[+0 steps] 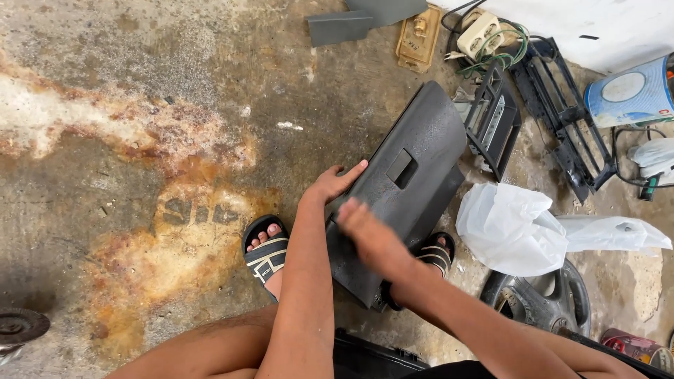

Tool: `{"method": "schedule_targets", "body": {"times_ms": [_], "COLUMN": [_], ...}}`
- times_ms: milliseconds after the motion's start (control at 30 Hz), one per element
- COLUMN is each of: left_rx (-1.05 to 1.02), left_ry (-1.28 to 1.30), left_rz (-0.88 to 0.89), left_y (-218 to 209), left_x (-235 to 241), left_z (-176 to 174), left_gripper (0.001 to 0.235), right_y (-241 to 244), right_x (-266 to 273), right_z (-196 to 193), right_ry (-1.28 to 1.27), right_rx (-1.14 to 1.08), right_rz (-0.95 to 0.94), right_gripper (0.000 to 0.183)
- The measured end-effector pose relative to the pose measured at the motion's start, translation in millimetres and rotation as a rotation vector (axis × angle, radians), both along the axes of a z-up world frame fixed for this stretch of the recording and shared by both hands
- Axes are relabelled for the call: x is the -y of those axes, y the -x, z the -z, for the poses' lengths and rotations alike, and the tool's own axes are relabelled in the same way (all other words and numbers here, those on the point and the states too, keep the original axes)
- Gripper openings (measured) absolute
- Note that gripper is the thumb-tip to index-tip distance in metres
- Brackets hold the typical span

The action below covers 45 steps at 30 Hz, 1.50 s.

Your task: Manually sanding a plastic car interior panel using a small piece of sandpaper to prepare the surface.

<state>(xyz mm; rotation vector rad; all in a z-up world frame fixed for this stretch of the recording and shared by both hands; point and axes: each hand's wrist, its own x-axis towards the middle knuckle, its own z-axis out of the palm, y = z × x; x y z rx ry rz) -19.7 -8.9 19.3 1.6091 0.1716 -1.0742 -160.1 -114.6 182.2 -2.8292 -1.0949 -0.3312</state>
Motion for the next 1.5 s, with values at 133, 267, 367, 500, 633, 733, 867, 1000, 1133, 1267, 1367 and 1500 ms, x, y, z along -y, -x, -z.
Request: {"method": "schedule_targets", "body": {"times_ms": [133, 267, 367, 500, 633, 733, 867, 1000, 1133, 1267, 1367, 1500], "left_rx": [-0.022, -0.005, -0.010, -0.010, -0.007, -0.028, -0.059, -0.073, -0.079, -0.063, -0.049, -0.035], "left_ry": [0.031, 0.031, 0.040, 0.050, 0.040, 0.050, 0.081, 0.087, 0.078, 0.065, 0.059, 0.048], "left_rz": [-0.025, -0.027, -0.031, -0.057, -0.003, -0.050, -0.071, -0.101, -0.094, -0.070, -0.053, -0.023], "left_y": [-4.9, -0.7, -3.7, -4.0, 0.3, -1.2, 10.6, 2.6, 2.8, 3.4, 2.1, 2.1], "left_x": [5.0, 7.4, 13.2, 16.9, 6.4, 4.3, -1.5, 0.2, 0.1, 0.0, -1.6, -3.7], "left_z": [12.4, 23.2, 29.1, 41.8, 17.9, 8.0, 8.3, -0.4, 2.5, -0.6, -1.2, -5.4], "left_gripper": [0.141, 0.140, 0.139, 0.138, 0.141, 0.142, 0.145, 0.145, 0.145, 0.146, 0.146, 0.143], "right_y": [-37.9, -17.6, -35.1, -35.8, -31.8, -79.8, -74.5, -60.1, -43.8, -34.3, -30.9, -25.4], "right_x": [29.7, 11.8, 23.3, 19.5, 34.0, 77.9, 100.8, 110.6, 82.3, 58.7, 48.7, 43.8], "right_z": [13.6, 9.2, 0.4, 1.0, 1.1, -21.6, -40.4, -37.0, -53.5, -72.7, -78.5, -82.5], "right_ry": [-0.115, -0.280, -0.274, -0.173, 0.136, -0.483, -1.369, -1.497, -1.494, -1.434, -1.400, -1.415], "right_rx": [0.076, -0.074, -0.106, -0.026, -0.018, -0.148, -0.431, -0.920, -0.980, -0.970, -0.928, -0.937], "right_rz": [-0.061, 0.083, 0.051, 0.088, -0.079, 0.531, 0.907, 0.913, 0.896, 0.843, 0.815, 0.811], "right_gripper": [0.039, 0.036, 0.033, 0.038, 0.044, 0.033, 0.021, 0.023, 0.028, 0.028, 0.023, 0.017]}}
